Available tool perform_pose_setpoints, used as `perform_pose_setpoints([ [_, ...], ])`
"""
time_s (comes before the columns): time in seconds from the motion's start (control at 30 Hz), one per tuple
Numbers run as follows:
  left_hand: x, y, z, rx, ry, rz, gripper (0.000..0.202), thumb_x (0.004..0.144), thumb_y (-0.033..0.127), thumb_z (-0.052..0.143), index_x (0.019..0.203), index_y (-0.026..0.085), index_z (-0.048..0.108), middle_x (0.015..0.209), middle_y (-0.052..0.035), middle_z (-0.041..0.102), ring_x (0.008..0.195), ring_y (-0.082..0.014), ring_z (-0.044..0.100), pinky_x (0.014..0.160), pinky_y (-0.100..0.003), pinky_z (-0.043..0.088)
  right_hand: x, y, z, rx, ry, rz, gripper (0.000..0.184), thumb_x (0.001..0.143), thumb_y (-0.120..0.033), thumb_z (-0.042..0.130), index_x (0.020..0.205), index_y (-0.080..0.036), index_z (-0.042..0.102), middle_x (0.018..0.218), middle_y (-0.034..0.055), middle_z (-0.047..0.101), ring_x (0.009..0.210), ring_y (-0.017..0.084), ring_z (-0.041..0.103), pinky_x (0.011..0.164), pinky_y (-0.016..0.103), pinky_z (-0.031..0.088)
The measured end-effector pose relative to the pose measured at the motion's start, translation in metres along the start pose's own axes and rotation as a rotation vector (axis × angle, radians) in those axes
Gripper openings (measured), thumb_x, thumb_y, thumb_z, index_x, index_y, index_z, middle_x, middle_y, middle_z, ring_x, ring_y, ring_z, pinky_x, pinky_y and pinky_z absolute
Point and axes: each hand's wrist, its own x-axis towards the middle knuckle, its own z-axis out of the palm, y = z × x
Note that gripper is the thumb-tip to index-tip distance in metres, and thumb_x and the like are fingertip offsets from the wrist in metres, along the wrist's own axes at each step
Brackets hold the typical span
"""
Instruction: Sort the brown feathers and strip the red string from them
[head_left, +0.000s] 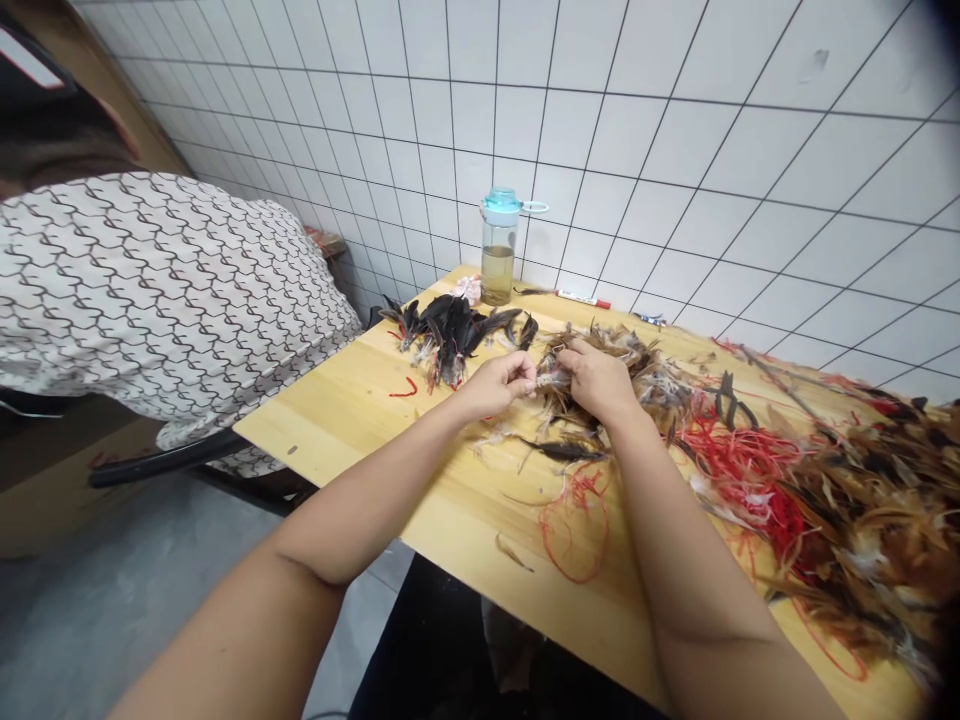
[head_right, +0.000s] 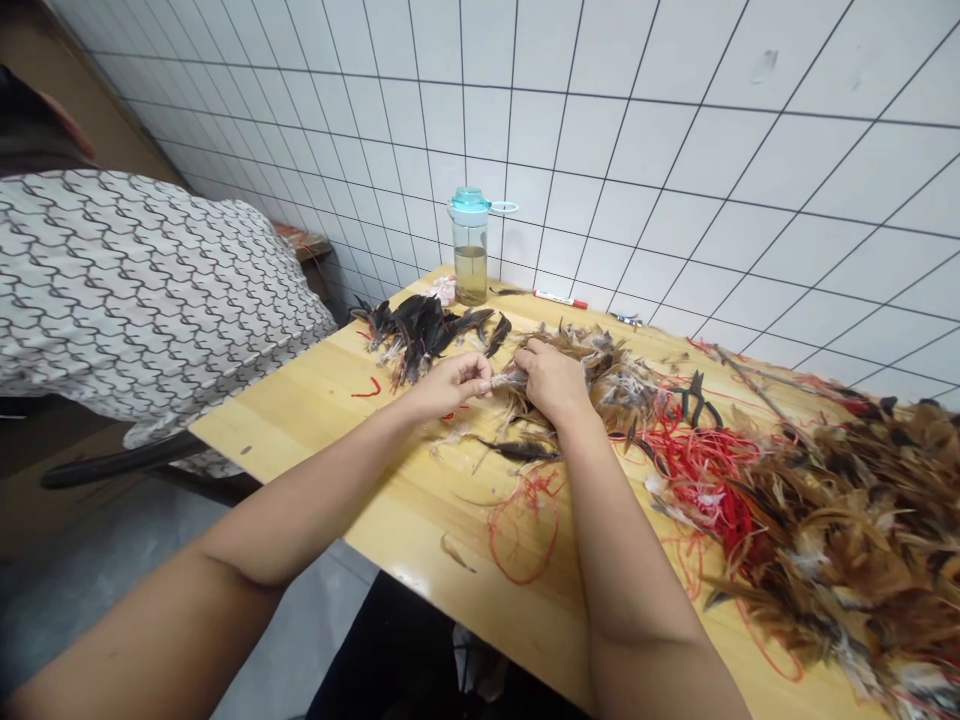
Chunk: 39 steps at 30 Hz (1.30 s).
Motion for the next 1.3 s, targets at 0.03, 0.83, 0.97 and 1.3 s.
perform_pose_setpoints([
  [0.03,0.000,0.001,0.000,-0.081,-0.004,-0.030,0.014,0.077,0.022,0.065,0.078,0.015,0.053,0.070,0.0013,0.060,0.068,-0.0094,0.058,0.066,-0.021,0.042,0.000,-0.001,-0.003,-0.012,0.004,-0.010,0.027,0.089,-0.016,0.038,0.092,-0.022,0.065,0.097,0.0049,0.062,0.082,0.017,0.056,0.053,0.031,0.021],
  [0.83,0.003,-0.003,0.008,-0.370,0.101,-0.186,0.023,0.078,0.031,0.069,0.078,0.013,0.054,0.067,0.0007,0.059,0.059,-0.0062,0.053,0.061,-0.019,0.041,0.005,-0.016,-0.024,0.312,0.123,0.080,0.021,0.089,-0.026,0.046,0.092,-0.021,0.066,0.095,0.0062,0.068,0.087,0.019,0.059,0.068,0.028,0.037],
  [0.97,0.003,0.000,0.008,0.022,0.239,-0.031,0.012,0.083,0.027,0.058,0.078,0.016,0.053,0.068,0.0024,0.058,0.063,-0.0092,0.052,0.064,-0.021,0.040,0.007,-0.005,-0.015,0.558,0.123,0.220,0.016,0.084,-0.028,0.053,0.087,-0.018,0.066,0.084,0.0056,0.069,0.077,0.019,0.059,0.071,0.030,0.042],
  [1.3,-0.003,0.006,0.011,0.558,0.274,0.146,0.006,0.081,0.018,0.053,0.075,0.017,0.053,0.069,0.0007,0.056,0.064,-0.0118,0.047,0.065,-0.025,0.035,0.010,-0.012,0.016,1.046,-0.077,0.324,0.024,0.069,-0.037,0.065,0.079,-0.015,0.063,0.070,0.0023,0.065,0.063,0.015,0.056,0.063,0.028,0.046],
])
